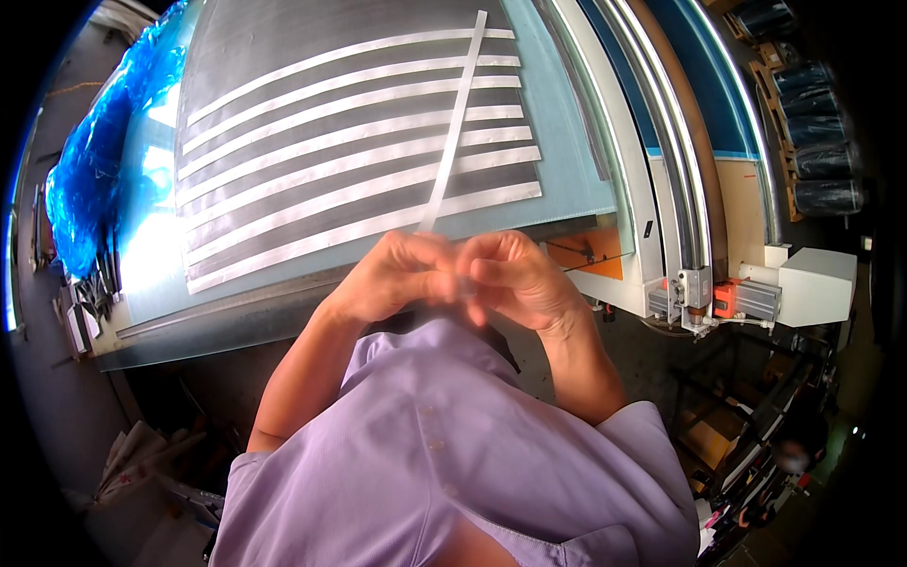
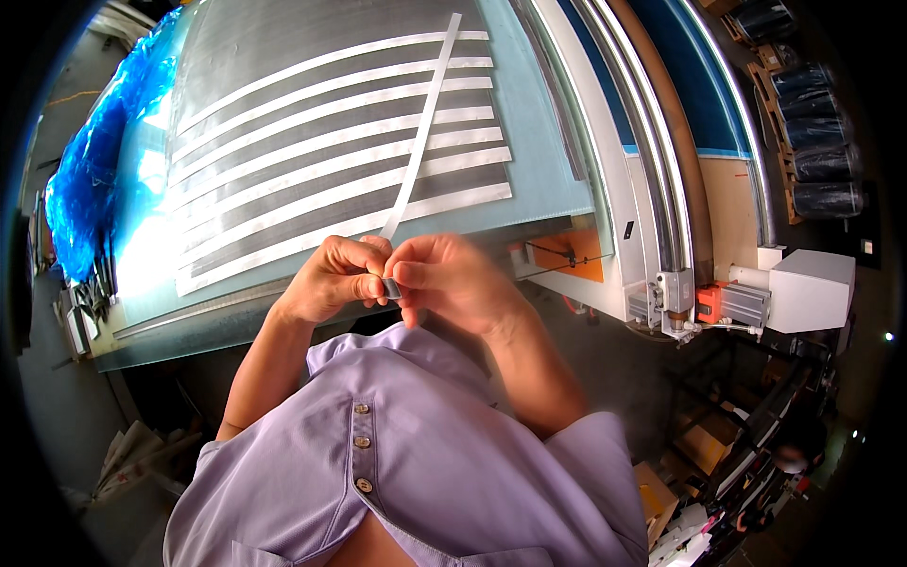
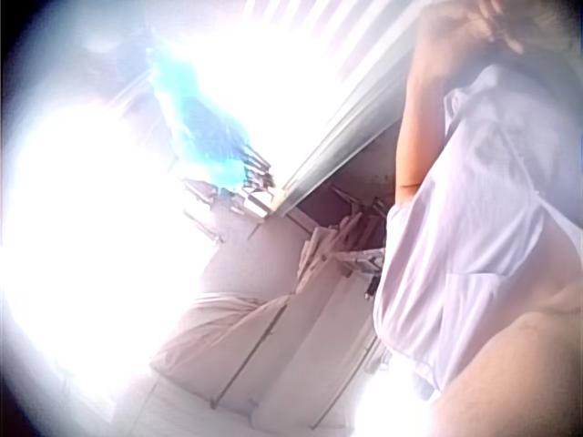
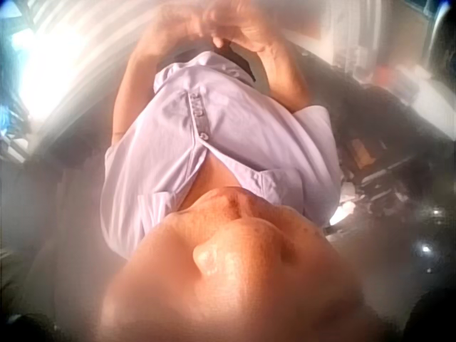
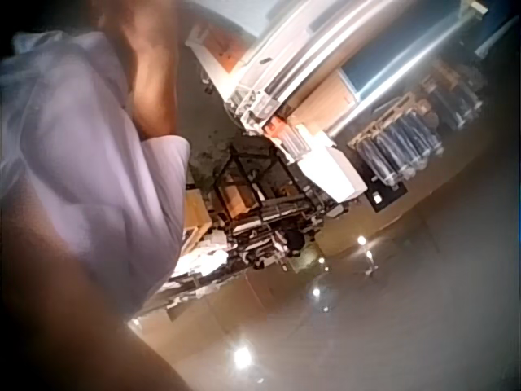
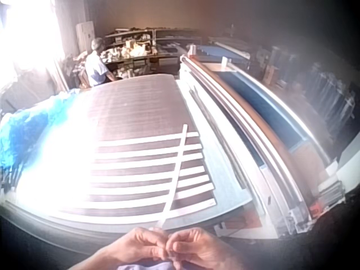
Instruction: The person operates a machine to process a large blue solar panel, then moves to a table to apply white adhesive strips to a grey panel. The person handles the panels by hand, using gloves, and arranges the strips in parallel lines.
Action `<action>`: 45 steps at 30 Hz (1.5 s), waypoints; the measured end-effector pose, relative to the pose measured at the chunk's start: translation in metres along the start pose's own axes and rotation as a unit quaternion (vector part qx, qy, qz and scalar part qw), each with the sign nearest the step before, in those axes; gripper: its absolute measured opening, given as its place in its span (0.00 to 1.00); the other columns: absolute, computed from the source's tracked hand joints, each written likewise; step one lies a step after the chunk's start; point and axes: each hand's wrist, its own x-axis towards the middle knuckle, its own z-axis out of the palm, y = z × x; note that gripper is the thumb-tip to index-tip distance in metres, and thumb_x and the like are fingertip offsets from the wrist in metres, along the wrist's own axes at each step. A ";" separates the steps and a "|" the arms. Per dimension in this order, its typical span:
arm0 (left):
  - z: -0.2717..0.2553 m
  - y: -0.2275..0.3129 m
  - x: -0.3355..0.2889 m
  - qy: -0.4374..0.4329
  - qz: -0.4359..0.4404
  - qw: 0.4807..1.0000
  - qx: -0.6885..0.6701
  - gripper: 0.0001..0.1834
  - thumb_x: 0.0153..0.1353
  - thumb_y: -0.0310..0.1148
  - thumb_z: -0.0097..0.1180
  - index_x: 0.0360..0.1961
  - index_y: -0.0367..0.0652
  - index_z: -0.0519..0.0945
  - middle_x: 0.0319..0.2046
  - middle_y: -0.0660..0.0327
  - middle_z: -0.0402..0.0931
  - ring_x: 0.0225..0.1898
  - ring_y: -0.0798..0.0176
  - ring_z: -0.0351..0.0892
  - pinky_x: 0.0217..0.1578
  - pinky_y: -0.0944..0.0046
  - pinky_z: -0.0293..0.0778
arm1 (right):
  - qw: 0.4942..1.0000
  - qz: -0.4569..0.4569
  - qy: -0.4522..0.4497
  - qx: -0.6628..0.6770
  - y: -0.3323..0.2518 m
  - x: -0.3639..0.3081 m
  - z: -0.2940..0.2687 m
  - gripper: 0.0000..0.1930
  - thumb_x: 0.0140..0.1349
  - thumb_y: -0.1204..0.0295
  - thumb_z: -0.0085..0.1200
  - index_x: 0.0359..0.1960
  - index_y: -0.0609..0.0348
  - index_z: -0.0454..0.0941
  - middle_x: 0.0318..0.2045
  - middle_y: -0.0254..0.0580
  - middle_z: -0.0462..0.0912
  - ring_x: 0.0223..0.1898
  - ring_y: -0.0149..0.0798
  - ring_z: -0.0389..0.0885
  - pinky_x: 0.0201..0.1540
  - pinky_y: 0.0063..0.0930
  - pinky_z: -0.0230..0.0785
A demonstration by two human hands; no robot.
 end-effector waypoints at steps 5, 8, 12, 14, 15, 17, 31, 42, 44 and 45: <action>0.000 -0.001 0.001 -0.003 -0.003 1.000 0.002 0.12 0.57 0.36 0.68 0.28 0.36 0.85 0.27 0.62 0.75 0.27 0.71 0.71 0.25 0.73 0.69 | 1.000 -0.007 0.001 -0.008 0.003 0.000 -0.003 0.12 0.62 0.66 0.63 0.35 0.64 0.80 0.26 0.41 0.81 0.22 0.35 0.81 0.26 0.26 0.76; 0.000 -0.001 0.002 -0.007 -0.005 1.000 0.001 0.13 0.57 0.37 0.68 0.28 0.36 0.85 0.27 0.62 0.75 0.26 0.72 0.71 0.25 0.73 0.68 | 1.000 -0.015 0.001 -0.013 0.003 0.000 -0.002 0.11 0.62 0.67 0.62 0.35 0.64 0.79 0.27 0.40 0.81 0.23 0.34 0.81 0.26 0.25 0.76; -0.001 -0.005 0.003 0.002 -0.001 0.999 0.035 0.13 0.57 0.38 0.68 0.27 0.36 0.84 0.27 0.64 0.74 0.26 0.72 0.70 0.26 0.72 0.68 | 0.996 -0.010 0.049 -0.070 -0.008 -0.008 0.007 0.10 0.63 0.68 0.60 0.34 0.64 0.79 0.27 0.38 0.81 0.23 0.30 0.80 0.28 0.21 0.73; -0.001 -0.008 0.004 0.013 -0.001 0.998 0.064 0.14 0.57 0.38 0.68 0.27 0.36 0.84 0.26 0.66 0.73 0.25 0.72 0.70 0.27 0.72 0.68 | 0.988 -0.033 0.050 -0.144 -0.014 -0.013 0.007 0.09 0.63 0.68 0.59 0.35 0.64 0.78 0.28 0.37 0.80 0.23 0.28 0.78 0.29 0.19 0.71; 0.001 -0.009 0.006 0.016 -0.002 0.997 0.075 0.14 0.57 0.39 0.68 0.27 0.37 0.83 0.25 0.66 0.73 0.25 0.73 0.69 0.27 0.72 0.68 | 0.981 -0.045 0.051 -0.181 -0.016 -0.014 0.006 0.09 0.63 0.69 0.58 0.35 0.63 0.78 0.28 0.36 0.80 0.23 0.27 0.77 0.29 0.18 0.70; 0.004 -0.009 0.006 0.014 0.005 0.997 0.078 0.14 0.58 0.39 0.67 0.27 0.37 0.83 0.26 0.67 0.72 0.27 0.72 0.70 0.29 0.72 0.68 | 0.978 -0.057 0.047 -0.197 -0.015 -0.013 0.005 0.08 0.63 0.69 0.56 0.34 0.63 0.77 0.27 0.34 0.80 0.23 0.25 0.75 0.30 0.17 0.68; 0.029 0.026 0.058 0.117 0.133 0.978 0.111 0.12 0.68 0.36 0.56 0.39 0.37 0.80 0.38 0.66 0.77 0.39 0.73 0.73 0.43 0.67 0.71 | 0.733 -0.175 0.332 -0.567 0.060 0.077 -0.090 0.15 0.63 0.65 0.54 0.48 0.61 0.76 0.41 0.46 0.82 0.46 0.44 0.80 0.46 0.39 0.71; 0.014 0.032 0.050 0.239 0.226 0.913 0.242 0.04 0.61 0.24 0.59 0.36 0.35 0.80 0.32 0.55 0.79 0.35 0.60 0.79 0.39 0.62 0.73 | 0.813 -0.440 0.168 -0.341 -0.019 0.050 -0.022 0.21 0.67 0.58 0.53 0.49 0.65 0.76 0.48 0.41 0.77 0.53 0.35 0.73 0.57 0.32 0.65; 0.008 0.030 0.039 0.201 0.209 0.902 0.318 0.08 0.58 0.27 0.61 0.38 0.36 0.81 0.35 0.52 0.78 0.41 0.50 0.78 0.44 0.55 0.73 | 0.773 -0.441 0.160 -0.427 -0.031 0.040 -0.001 0.17 0.64 0.65 0.59 0.42 0.70 0.80 0.51 0.46 0.77 0.54 0.37 0.74 0.58 0.33 0.64; -0.001 0.020 0.037 0.177 0.242 0.897 0.326 0.11 0.58 0.28 0.62 0.42 0.37 0.81 0.39 0.52 0.79 0.44 0.48 0.77 0.48 0.54 0.72 | 0.747 -0.437 0.199 -0.460 -0.034 0.035 0.003 0.12 0.63 0.68 0.59 0.39 0.68 0.82 0.51 0.46 0.77 0.52 0.36 0.74 0.57 0.32 0.64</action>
